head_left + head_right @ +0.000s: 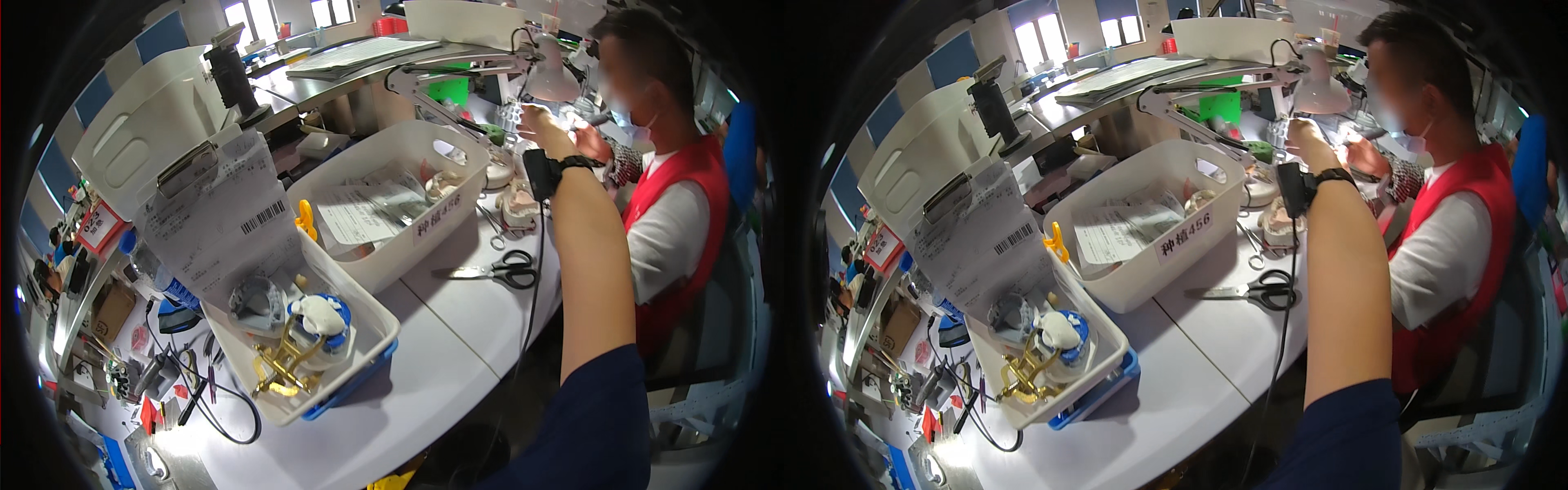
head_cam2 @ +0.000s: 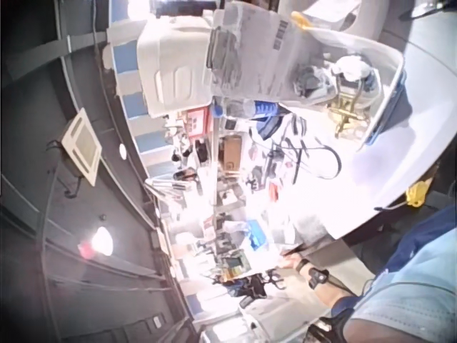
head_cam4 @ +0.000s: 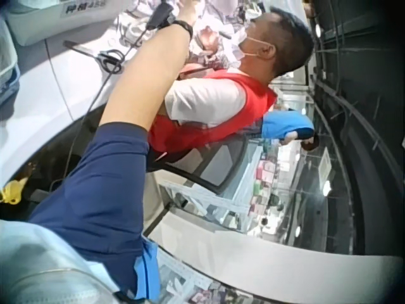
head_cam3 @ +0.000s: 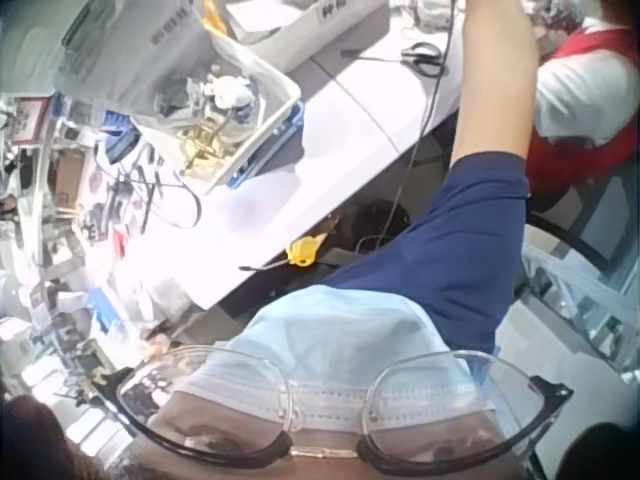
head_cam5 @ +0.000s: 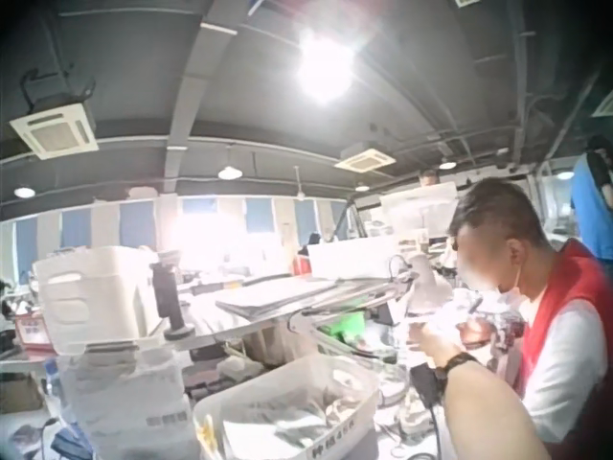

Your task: Polishing and refining a dental crown on a model using a rotary tool in a laboratory.

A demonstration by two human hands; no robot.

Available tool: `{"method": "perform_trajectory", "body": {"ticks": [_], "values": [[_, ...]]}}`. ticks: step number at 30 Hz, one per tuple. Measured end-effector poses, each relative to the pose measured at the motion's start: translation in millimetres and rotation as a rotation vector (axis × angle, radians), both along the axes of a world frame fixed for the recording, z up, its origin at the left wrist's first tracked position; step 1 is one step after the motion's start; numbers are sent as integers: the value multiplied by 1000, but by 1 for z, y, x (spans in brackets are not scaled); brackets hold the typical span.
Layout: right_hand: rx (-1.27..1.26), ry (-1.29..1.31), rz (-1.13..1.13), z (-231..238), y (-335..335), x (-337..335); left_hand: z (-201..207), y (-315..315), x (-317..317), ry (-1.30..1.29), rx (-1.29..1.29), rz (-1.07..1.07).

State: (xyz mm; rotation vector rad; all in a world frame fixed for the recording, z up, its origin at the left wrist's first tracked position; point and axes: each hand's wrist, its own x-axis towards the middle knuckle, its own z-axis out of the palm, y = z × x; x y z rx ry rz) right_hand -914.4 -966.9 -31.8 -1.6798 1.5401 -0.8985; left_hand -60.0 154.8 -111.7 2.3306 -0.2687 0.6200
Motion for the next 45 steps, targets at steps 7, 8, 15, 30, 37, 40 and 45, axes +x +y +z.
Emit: {"method": "perform_trajectory", "body": {"ticks": [7,8,15,30,37,40,45], "values": [[-104,-575,74,59,34,-33,-20,14,20,-6,-665,-270],[-149,-556,69,57,37,-34,-26,13,21,143,-974,-352],[14,-689,-104,79,149,35,28,-25,19,109,-1243,-343],[411,82,-75,127,273,24,-32,-105,26,-122,-1108,-163],[675,184,88,53,325,19,4,33,56,-658,165,-46],[750,199,151,32,343,9,18,39,57,-560,291,114],[777,188,258,25,351,5,28,7,21,-401,151,209]]}}
